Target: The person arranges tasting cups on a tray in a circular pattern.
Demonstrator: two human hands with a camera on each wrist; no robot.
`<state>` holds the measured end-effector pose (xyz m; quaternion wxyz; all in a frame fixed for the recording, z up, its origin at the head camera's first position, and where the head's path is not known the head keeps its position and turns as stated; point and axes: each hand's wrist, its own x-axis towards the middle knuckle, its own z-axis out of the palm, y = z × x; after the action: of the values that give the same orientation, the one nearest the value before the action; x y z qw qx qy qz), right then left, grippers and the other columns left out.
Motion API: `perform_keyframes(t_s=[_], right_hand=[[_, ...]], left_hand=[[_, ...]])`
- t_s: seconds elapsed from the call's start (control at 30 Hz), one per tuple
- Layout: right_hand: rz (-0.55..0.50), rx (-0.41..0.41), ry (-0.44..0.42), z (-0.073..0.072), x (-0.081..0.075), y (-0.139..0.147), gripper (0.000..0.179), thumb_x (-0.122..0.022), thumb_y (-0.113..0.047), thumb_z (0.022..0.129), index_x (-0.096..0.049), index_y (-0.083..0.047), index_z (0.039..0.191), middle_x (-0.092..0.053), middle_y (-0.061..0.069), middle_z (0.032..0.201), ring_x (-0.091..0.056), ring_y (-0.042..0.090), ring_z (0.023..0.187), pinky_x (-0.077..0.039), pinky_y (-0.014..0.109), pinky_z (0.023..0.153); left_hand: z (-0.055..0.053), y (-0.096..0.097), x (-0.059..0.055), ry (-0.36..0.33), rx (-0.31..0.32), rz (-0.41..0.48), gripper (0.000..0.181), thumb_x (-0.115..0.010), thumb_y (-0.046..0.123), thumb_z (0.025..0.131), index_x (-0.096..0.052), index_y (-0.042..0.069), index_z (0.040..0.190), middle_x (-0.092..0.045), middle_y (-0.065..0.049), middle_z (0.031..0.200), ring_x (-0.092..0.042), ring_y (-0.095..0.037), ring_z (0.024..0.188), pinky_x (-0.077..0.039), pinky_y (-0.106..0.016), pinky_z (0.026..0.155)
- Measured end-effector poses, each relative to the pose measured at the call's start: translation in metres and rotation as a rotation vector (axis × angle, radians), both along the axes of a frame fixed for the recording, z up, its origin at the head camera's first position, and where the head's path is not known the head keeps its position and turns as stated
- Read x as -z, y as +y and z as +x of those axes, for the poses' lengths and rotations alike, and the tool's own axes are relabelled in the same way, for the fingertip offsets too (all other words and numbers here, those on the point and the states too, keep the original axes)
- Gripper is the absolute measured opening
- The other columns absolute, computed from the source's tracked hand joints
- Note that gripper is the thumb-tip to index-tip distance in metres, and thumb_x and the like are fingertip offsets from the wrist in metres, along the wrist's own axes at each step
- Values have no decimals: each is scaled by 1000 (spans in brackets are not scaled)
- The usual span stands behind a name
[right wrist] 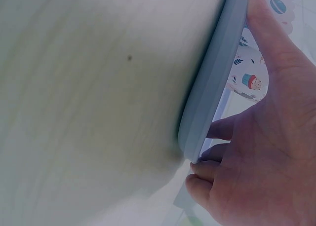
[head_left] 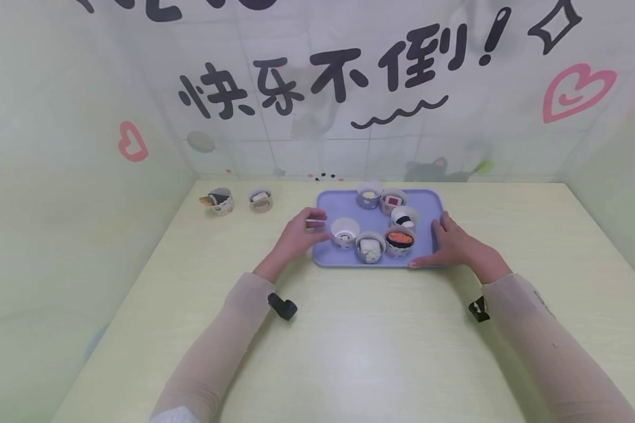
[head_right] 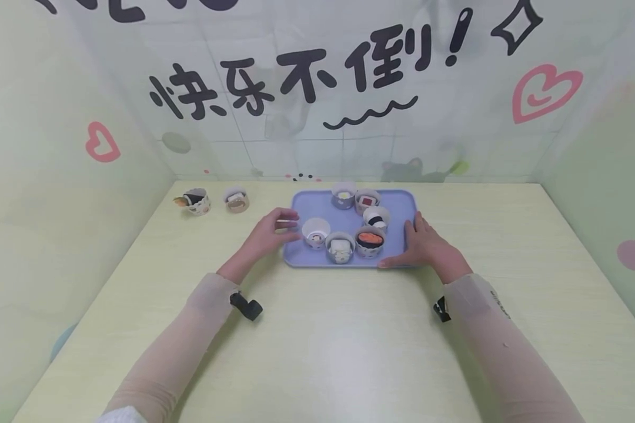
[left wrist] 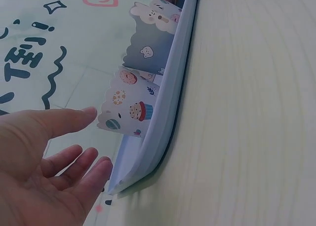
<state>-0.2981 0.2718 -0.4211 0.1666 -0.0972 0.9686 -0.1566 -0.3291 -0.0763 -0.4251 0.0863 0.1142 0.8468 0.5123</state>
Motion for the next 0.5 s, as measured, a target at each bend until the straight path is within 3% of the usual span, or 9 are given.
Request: perform_keyframes(t_s=[0.5], right_hand=[[4, -4, 13, 1, -1, -1, 134, -76, -68, 73, -11, 22, 148, 6, 46, 155, -5, 60, 145, -18, 65, 121]], left_hand=[[-3, -15, 1, -7, -42, -8, 60, -74, 11, 88, -46, 5, 141, -54, -13, 144, -54, -30, 134, -48, -41, 112]])
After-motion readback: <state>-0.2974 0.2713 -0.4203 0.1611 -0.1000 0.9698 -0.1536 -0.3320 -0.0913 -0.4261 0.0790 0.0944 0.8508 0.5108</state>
